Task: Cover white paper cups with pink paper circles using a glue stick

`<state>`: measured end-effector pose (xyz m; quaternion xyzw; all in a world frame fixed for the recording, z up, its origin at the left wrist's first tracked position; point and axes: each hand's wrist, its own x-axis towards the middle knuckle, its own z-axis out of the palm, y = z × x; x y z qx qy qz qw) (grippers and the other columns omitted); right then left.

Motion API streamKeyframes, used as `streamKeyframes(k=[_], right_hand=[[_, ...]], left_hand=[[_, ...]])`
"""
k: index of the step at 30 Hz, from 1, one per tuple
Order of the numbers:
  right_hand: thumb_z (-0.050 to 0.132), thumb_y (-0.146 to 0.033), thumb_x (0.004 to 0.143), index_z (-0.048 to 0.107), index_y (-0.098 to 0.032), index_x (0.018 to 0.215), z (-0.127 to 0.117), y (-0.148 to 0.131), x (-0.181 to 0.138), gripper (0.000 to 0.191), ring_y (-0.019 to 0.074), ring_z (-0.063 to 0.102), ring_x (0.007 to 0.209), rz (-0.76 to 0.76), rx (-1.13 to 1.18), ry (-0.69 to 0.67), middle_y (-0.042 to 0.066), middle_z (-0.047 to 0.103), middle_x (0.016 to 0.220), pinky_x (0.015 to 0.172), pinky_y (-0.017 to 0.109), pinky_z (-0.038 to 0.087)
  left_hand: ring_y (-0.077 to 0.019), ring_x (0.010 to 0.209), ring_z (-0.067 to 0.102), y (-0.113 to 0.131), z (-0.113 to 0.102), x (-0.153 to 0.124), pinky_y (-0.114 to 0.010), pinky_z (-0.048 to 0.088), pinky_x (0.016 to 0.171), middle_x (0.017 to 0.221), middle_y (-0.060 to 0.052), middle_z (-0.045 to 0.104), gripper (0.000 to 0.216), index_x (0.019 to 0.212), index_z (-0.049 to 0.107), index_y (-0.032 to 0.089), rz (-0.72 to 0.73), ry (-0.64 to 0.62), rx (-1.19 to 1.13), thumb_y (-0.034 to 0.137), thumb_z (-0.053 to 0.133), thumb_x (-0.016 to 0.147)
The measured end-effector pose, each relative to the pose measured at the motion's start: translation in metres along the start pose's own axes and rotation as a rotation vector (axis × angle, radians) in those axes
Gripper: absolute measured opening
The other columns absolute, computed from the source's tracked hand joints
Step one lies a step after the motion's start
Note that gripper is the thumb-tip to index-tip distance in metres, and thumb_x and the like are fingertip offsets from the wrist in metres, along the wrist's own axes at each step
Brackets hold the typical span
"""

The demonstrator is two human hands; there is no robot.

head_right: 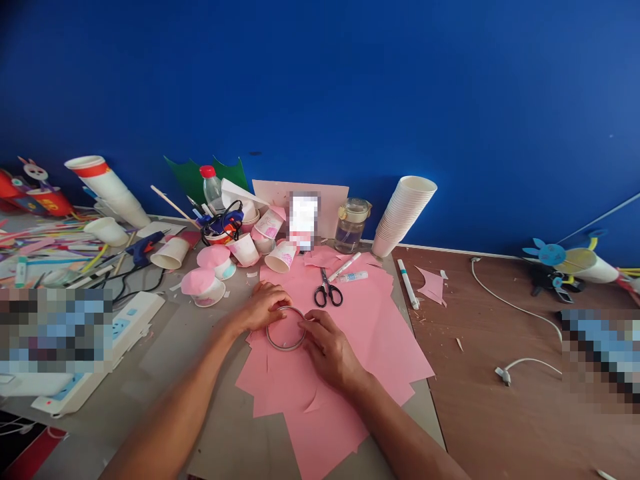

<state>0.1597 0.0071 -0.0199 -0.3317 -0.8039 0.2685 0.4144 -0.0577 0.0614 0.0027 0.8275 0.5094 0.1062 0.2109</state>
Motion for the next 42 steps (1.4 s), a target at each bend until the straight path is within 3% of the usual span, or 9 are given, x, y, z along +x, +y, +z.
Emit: streamKeyframes(k=[5, 16, 32, 38, 42], right_hand=[[0.046, -0.004, 0.079, 0.062, -0.020, 0.106, -0.002, 0.005, -0.001, 0.035, 0.0172, 0.058, 0.086, 0.071, 0.046, 0.041, 0.008, 0.054, 0.097, 0.073, 0.030, 0.052], [0.050, -0.011, 0.087, 0.068, -0.020, 0.094, 0.003, 0.004, 0.002, 0.022, 0.0193, 0.051, 0.076, -0.121, -0.172, -0.086, 0.007, 0.058, 0.078, 0.066, 0.033, 0.044], [0.051, -0.013, 0.088, 0.069, -0.018, 0.085, 0.007, 0.004, 0.001, 0.019, 0.0191, 0.049, 0.076, -0.094, -0.221, -0.106, 0.007, 0.059, 0.077, 0.067, 0.032, 0.041], [0.050, -0.013, 0.088, 0.069, -0.019, 0.084, 0.007, 0.004, 0.002, 0.020, 0.0188, 0.049, 0.076, -0.090, -0.222, -0.098, 0.006, 0.058, 0.076, 0.066, 0.031, 0.041], [0.050, -0.013, 0.087, 0.068, -0.019, 0.083, 0.007, 0.004, 0.001, 0.020, 0.0189, 0.049, 0.076, -0.084, -0.218, -0.097, 0.006, 0.058, 0.075, 0.067, 0.032, 0.041]], left_hand=[[-0.0205, 0.088, 0.052, 0.003, -0.002, 0.000, -0.036, 0.033, 0.087, 0.087, 0.000, 0.063, 0.007, 0.083, 0.063, 0.023, -0.012, 0.021, -0.003, 0.025, 0.060, 0.077], [-0.0191, 0.085, 0.051, 0.004, 0.002, 0.002, -0.035, 0.034, 0.086, 0.082, 0.001, 0.063, 0.003, 0.079, 0.061, 0.022, -0.024, 0.073, -0.009, 0.022, 0.059, 0.078], [-0.0196, 0.084, 0.053, 0.003, 0.003, 0.002, -0.037, 0.035, 0.086, 0.082, 0.000, 0.064, 0.004, 0.079, 0.062, 0.021, -0.031, 0.080, -0.033, 0.023, 0.060, 0.078], [-0.0189, 0.092, 0.056, 0.003, -0.009, -0.002, -0.035, 0.036, 0.093, 0.094, 0.000, 0.066, 0.013, 0.092, 0.065, 0.024, -0.028, 0.092, -0.088, 0.023, 0.058, 0.081], [-0.0209, 0.107, 0.052, 0.004, -0.018, -0.005, -0.036, 0.033, 0.099, 0.109, -0.001, 0.064, 0.021, 0.102, 0.065, 0.027, 0.058, 0.059, -0.151, 0.029, 0.060, 0.081]])
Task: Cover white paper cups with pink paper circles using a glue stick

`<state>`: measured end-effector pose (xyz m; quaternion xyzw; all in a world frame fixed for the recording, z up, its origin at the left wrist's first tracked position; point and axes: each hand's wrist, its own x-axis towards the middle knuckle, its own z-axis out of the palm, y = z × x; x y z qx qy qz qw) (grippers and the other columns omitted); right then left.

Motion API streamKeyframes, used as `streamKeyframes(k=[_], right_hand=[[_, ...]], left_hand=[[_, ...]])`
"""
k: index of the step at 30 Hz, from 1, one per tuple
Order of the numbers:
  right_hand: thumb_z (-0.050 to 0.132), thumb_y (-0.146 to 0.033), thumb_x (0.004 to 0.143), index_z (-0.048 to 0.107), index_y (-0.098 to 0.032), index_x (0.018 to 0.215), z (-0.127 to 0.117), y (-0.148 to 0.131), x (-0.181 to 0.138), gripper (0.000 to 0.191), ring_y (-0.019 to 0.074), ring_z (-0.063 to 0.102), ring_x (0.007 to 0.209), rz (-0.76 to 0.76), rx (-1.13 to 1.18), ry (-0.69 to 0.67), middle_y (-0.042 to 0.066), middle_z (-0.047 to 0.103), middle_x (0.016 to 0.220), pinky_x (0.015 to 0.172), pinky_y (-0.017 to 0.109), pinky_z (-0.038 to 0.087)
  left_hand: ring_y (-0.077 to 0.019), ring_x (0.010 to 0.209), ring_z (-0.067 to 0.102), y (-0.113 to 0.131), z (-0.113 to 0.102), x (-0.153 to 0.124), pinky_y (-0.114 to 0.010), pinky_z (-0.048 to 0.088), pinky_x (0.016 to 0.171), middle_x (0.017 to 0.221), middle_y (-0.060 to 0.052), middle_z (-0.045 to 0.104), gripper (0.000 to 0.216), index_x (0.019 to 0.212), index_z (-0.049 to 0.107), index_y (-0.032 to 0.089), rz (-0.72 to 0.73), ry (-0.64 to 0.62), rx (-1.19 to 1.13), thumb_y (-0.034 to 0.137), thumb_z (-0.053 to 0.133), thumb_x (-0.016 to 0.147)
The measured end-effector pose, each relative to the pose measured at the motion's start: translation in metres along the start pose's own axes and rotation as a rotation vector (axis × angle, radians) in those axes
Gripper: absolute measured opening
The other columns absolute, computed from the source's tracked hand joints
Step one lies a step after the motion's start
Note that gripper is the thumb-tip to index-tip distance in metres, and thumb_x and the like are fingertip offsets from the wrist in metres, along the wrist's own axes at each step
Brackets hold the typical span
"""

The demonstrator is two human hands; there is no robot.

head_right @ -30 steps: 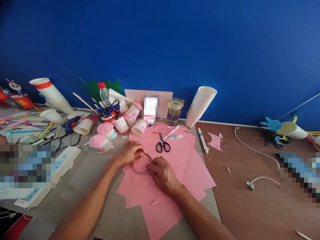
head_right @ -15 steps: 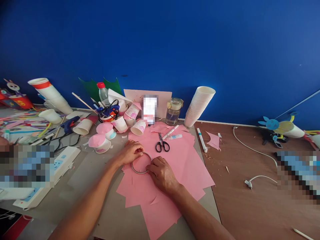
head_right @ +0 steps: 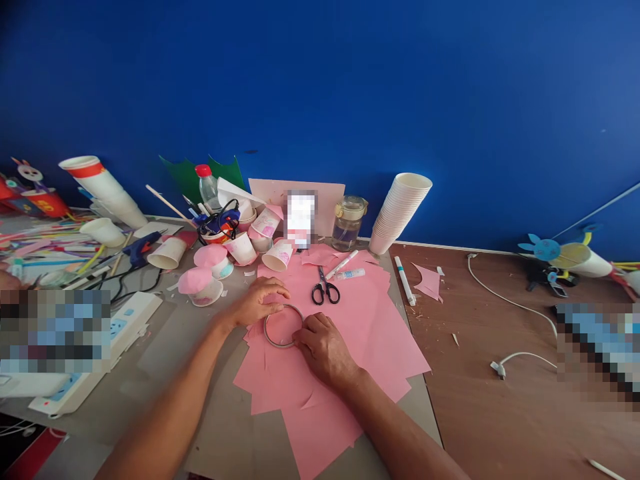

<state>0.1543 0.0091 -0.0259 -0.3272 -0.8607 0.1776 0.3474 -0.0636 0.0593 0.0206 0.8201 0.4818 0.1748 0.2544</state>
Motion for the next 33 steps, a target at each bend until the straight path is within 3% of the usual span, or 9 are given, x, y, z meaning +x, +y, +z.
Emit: streamKeyframes(k=[5, 11, 17, 26, 30, 33], right_hand=[[0.050, -0.015, 0.089, 0.068, -0.019, 0.081, 0.000, 0.000, 0.001, 0.020, 0.0188, 0.049, 0.076, 0.006, -0.001, -0.011, 0.006, 0.057, 0.075, 0.067, 0.032, 0.041], [0.049, -0.015, 0.089, 0.069, -0.020, 0.083, -0.001, 0.000, 0.001, 0.020, 0.0188, 0.049, 0.076, 0.012, -0.018, -0.022, 0.006, 0.057, 0.076, 0.068, 0.031, 0.041], [0.049, -0.015, 0.089, 0.068, -0.019, 0.082, -0.002, 0.000, 0.002, 0.021, 0.0188, 0.050, 0.076, -0.008, -0.015, -0.016, 0.006, 0.058, 0.076, 0.068, 0.032, 0.042], [0.048, -0.011, 0.086, 0.068, -0.019, 0.085, -0.001, -0.003, 0.001, 0.021, 0.0194, 0.051, 0.075, -0.005, -0.003, 0.003, 0.006, 0.058, 0.074, 0.068, 0.033, 0.044], [0.046, -0.012, 0.087, 0.063, -0.019, 0.102, -0.006, 0.001, 0.001, 0.024, 0.0186, 0.056, 0.080, 0.090, 0.156, 0.151, 0.007, 0.060, 0.084, 0.070, 0.032, 0.048], [0.045, -0.014, 0.087, 0.062, -0.020, 0.100, -0.014, 0.010, 0.002, 0.022, 0.0182, 0.059, 0.080, 0.171, 0.134, 0.261, 0.007, 0.061, 0.086, 0.069, 0.031, 0.051]], left_hand=[[-0.0243, 0.119, 0.044, -0.002, -0.003, -0.002, -0.038, 0.027, 0.104, 0.126, 0.001, 0.057, 0.044, 0.116, 0.060, 0.033, 0.049, -0.222, 0.027, 0.035, 0.069, 0.073], [-0.0292, 0.123, 0.036, 0.003, -0.003, -0.009, -0.042, 0.028, 0.103, 0.124, -0.002, 0.050, 0.064, 0.125, 0.050, 0.037, 0.003, -0.348, 0.072, 0.051, 0.071, 0.066], [-0.0316, 0.124, 0.032, 0.014, 0.002, -0.013, -0.046, 0.026, 0.104, 0.128, -0.005, 0.042, 0.082, 0.129, 0.039, 0.033, -0.028, -0.352, 0.138, 0.055, 0.073, 0.058], [-0.0336, 0.124, 0.036, 0.025, 0.005, -0.012, -0.056, 0.012, 0.108, 0.128, -0.007, 0.045, 0.077, 0.129, 0.040, 0.031, -0.045, -0.332, 0.279, 0.054, 0.071, 0.062], [-0.0331, 0.121, 0.040, 0.030, 0.000, -0.011, -0.053, 0.018, 0.107, 0.126, -0.008, 0.047, 0.078, 0.128, 0.042, 0.029, -0.063, -0.345, 0.292, 0.053, 0.072, 0.060], [-0.0315, 0.117, 0.042, 0.029, 0.000, -0.011, -0.050, 0.021, 0.106, 0.122, -0.007, 0.049, 0.077, 0.125, 0.046, 0.028, -0.059, -0.322, 0.287, 0.052, 0.074, 0.057]])
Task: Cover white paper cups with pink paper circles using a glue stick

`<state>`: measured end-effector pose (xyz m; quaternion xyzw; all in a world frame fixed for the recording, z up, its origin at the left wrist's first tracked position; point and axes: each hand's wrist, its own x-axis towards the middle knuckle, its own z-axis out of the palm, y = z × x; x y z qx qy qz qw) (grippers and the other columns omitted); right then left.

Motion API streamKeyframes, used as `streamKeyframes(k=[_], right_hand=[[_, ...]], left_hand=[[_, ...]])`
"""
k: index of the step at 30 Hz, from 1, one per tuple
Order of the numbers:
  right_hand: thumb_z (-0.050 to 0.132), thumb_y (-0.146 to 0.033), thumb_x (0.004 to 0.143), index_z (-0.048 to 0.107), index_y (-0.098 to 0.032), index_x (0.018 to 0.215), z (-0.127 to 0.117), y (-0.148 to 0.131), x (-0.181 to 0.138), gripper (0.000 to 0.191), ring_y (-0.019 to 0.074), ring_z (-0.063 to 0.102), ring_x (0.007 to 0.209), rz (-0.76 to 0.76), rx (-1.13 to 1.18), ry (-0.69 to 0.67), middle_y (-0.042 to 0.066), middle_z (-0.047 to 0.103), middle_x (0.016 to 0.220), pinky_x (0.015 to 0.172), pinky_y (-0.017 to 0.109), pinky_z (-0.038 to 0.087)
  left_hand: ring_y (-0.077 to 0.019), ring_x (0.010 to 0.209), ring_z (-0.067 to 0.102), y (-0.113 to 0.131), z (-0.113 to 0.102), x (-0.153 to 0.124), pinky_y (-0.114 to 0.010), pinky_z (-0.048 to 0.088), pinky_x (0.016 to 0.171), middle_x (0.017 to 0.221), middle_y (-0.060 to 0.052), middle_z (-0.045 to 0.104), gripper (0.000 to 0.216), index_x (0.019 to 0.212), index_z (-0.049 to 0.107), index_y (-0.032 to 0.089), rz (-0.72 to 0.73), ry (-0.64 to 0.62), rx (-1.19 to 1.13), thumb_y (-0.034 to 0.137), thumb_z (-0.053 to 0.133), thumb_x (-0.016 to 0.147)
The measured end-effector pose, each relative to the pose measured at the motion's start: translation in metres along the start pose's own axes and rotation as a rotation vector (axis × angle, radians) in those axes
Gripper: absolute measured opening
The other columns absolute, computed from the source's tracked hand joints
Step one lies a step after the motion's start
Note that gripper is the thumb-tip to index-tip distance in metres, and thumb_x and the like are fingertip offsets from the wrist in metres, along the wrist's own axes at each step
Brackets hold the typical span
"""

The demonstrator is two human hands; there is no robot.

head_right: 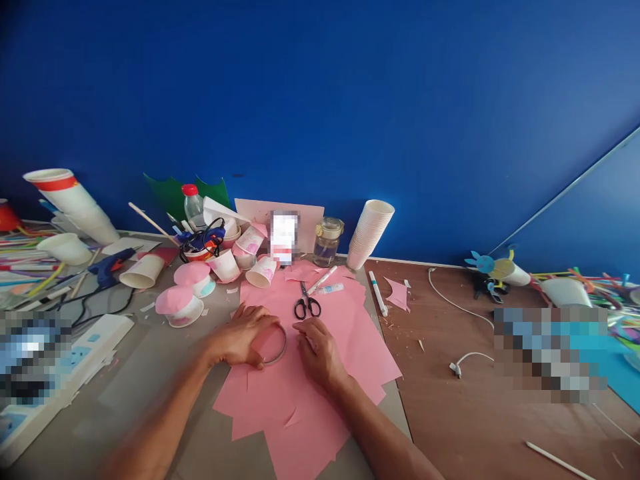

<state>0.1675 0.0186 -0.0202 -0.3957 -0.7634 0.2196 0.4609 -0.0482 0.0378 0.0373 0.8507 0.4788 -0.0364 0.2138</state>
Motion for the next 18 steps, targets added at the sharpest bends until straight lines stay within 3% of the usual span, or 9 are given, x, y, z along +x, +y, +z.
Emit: streamKeyframes(k=[8, 13, 18], right_hand=[[0.046, -0.011, 0.082, 0.062, -0.018, 0.097, -0.040, 0.043, 0.026, 0.024, 0.0249, 0.058, 0.089, 0.084, -0.360, 0.089, 0.010, 0.067, 0.091, 0.077, 0.041, 0.049], [0.044, -0.004, 0.077, 0.064, -0.015, 0.103, -0.049, 0.069, 0.052, 0.035, 0.0300, 0.052, 0.103, 0.078, -0.563, 0.014, 0.015, 0.065, 0.103, 0.088, 0.049, 0.042], [0.046, 0.003, 0.072, 0.065, -0.017, 0.105, -0.043, 0.079, 0.069, 0.043, 0.0271, 0.050, 0.105, 0.030, -0.681, -0.116, 0.013, 0.063, 0.106, 0.089, 0.043, 0.040]], left_hand=[[-0.0313, 0.116, 0.044, -0.003, 0.003, 0.002, -0.055, 0.015, 0.108, 0.121, -0.007, 0.050, 0.074, 0.121, 0.048, 0.028, 0.019, 0.016, -0.010, 0.053, 0.074, 0.056], [-0.0328, 0.119, 0.043, -0.003, 0.003, 0.003, -0.057, 0.013, 0.108, 0.123, -0.009, 0.050, 0.079, 0.124, 0.047, 0.027, 0.012, 0.007, -0.009, 0.056, 0.073, 0.055], [-0.0327, 0.120, 0.043, -0.005, 0.006, 0.005, -0.058, 0.012, 0.109, 0.123, -0.009, 0.049, 0.078, 0.122, 0.047, 0.028, 0.010, 0.014, -0.014, 0.055, 0.073, 0.054]])
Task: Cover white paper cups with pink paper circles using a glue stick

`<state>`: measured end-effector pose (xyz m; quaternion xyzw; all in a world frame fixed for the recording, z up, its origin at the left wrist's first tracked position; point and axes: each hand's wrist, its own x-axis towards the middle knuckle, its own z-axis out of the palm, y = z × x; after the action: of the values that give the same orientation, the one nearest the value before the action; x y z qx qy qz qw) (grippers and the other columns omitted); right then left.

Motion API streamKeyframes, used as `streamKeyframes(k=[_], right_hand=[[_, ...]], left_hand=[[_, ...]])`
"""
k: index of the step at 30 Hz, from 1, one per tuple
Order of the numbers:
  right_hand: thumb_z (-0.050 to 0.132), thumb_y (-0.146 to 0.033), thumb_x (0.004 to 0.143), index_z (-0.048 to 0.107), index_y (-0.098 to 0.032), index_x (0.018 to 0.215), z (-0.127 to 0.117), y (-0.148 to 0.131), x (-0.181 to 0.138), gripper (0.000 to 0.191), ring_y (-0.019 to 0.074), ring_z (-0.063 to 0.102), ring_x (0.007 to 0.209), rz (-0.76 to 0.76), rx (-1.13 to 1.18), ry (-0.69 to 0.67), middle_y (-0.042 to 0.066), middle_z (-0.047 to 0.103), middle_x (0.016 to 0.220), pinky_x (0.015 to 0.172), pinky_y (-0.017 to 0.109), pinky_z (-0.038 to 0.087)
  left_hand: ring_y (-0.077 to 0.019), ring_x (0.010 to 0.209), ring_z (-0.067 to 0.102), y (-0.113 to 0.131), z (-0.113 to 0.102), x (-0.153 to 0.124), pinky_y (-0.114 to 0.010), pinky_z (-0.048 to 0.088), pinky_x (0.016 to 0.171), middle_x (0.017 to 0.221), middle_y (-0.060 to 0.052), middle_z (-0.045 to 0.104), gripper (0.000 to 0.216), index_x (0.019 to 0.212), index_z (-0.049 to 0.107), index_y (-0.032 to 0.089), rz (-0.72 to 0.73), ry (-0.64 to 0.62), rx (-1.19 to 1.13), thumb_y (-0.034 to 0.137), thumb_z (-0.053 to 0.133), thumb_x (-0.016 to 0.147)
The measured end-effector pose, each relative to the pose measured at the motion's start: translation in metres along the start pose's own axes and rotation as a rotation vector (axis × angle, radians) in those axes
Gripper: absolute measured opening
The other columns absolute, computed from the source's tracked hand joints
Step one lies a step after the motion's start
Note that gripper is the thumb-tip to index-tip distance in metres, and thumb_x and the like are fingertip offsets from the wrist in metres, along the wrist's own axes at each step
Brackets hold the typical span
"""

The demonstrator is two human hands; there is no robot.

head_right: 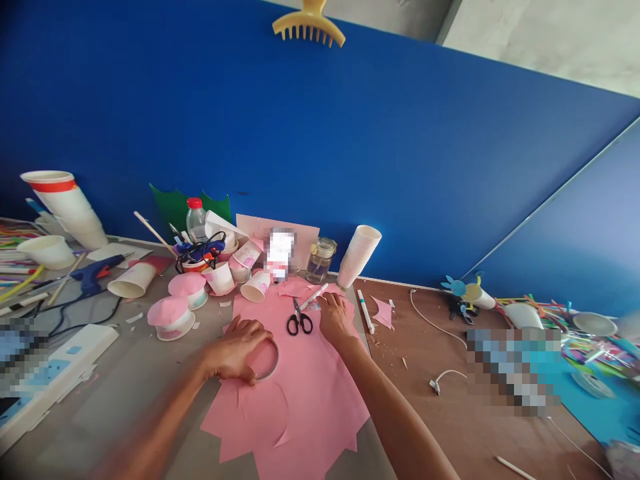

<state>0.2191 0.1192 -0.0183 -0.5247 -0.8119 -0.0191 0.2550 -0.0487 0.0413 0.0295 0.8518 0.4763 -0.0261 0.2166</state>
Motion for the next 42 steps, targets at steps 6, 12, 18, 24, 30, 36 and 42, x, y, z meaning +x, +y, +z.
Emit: streamKeyframes(k=[6, 12, 18, 24, 30, 36, 42], right_hand=[[0.049, 0.001, 0.074, 0.069, -0.020, 0.089, 0.003, -0.001, 0.009, 0.032, 0.0261, 0.052, 0.096, -0.054, -0.058, -0.084, 0.010, 0.067, 0.091, 0.084, 0.040, 0.041], [0.051, -0.003, 0.074, 0.067, -0.020, 0.088, -0.007, -0.003, 0.010, 0.027, 0.0262, 0.052, 0.097, -0.040, -0.030, -0.055, 0.010, 0.066, 0.090, 0.087, 0.041, 0.039], [0.049, -0.010, 0.079, 0.063, -0.017, 0.096, -0.018, -0.011, -0.003, 0.023, 0.0287, 0.051, 0.102, 0.049, 0.121, 0.022, 0.012, 0.064, 0.096, 0.090, 0.045, 0.038], [0.046, -0.020, 0.085, 0.059, -0.018, 0.096, -0.030, -0.043, -0.021, 0.017, 0.0209, 0.060, 0.076, 0.151, 0.421, -0.014, 0.008, 0.065, 0.086, 0.066, 0.033, 0.049], [0.041, -0.031, 0.087, 0.057, -0.019, 0.085, -0.046, -0.086, -0.035, 0.020, 0.0156, 0.056, 0.059, 0.393, 1.049, -0.152, 0.003, 0.059, 0.066, 0.055, 0.026, 0.046], [0.039, -0.034, 0.081, 0.047, -0.019, 0.070, -0.037, -0.093, -0.041, 0.021, 0.0097, 0.040, 0.045, 0.493, 1.188, -0.136, 0.000, 0.049, 0.060, 0.045, 0.024, 0.040], [0.044, -0.029, 0.077, 0.050, -0.018, 0.063, -0.032, -0.085, -0.048, 0.019, 0.0097, 0.036, 0.048, 0.454, 0.964, -0.097, -0.004, 0.040, 0.053, 0.045, 0.022, 0.028]], left_hand=[[-0.0322, 0.117, 0.044, -0.003, 0.002, 0.001, -0.058, 0.014, 0.108, 0.122, -0.009, 0.050, 0.077, 0.121, 0.048, 0.027, 0.021, 0.013, -0.002, 0.056, 0.074, 0.054], [-0.0321, 0.118, 0.043, -0.004, 0.004, 0.001, -0.058, 0.012, 0.108, 0.123, -0.007, 0.049, 0.076, 0.120, 0.048, 0.030, 0.017, 0.017, -0.012, 0.054, 0.075, 0.054], [-0.0325, 0.118, 0.043, -0.002, 0.002, 0.000, -0.057, 0.012, 0.108, 0.122, -0.009, 0.050, 0.078, 0.122, 0.047, 0.027, 0.034, 0.019, 0.005, 0.058, 0.072, 0.055], [-0.0312, 0.116, 0.044, -0.002, 0.001, -0.002, -0.057, 0.014, 0.108, 0.120, -0.007, 0.050, 0.073, 0.119, 0.049, 0.028, 0.033, 0.027, 0.000, 0.057, 0.072, 0.057], [-0.0310, 0.116, 0.043, -0.003, 0.002, -0.002, -0.056, 0.018, 0.106, 0.118, -0.006, 0.050, 0.073, 0.120, 0.048, 0.029, 0.015, 0.025, -0.008, 0.055, 0.072, 0.056], [-0.0305, 0.115, 0.043, -0.004, 0.002, -0.003, -0.053, 0.022, 0.105, 0.119, -0.006, 0.049, 0.076, 0.122, 0.047, 0.030, 0.014, 0.024, -0.039, 0.054, 0.073, 0.055], [-0.0306, 0.115, 0.042, -0.001, 0.000, -0.005, -0.053, 0.022, 0.105, 0.118, -0.006, 0.049, 0.077, 0.123, 0.047, 0.029, -0.011, 0.023, -0.057, 0.053, 0.073, 0.055]])
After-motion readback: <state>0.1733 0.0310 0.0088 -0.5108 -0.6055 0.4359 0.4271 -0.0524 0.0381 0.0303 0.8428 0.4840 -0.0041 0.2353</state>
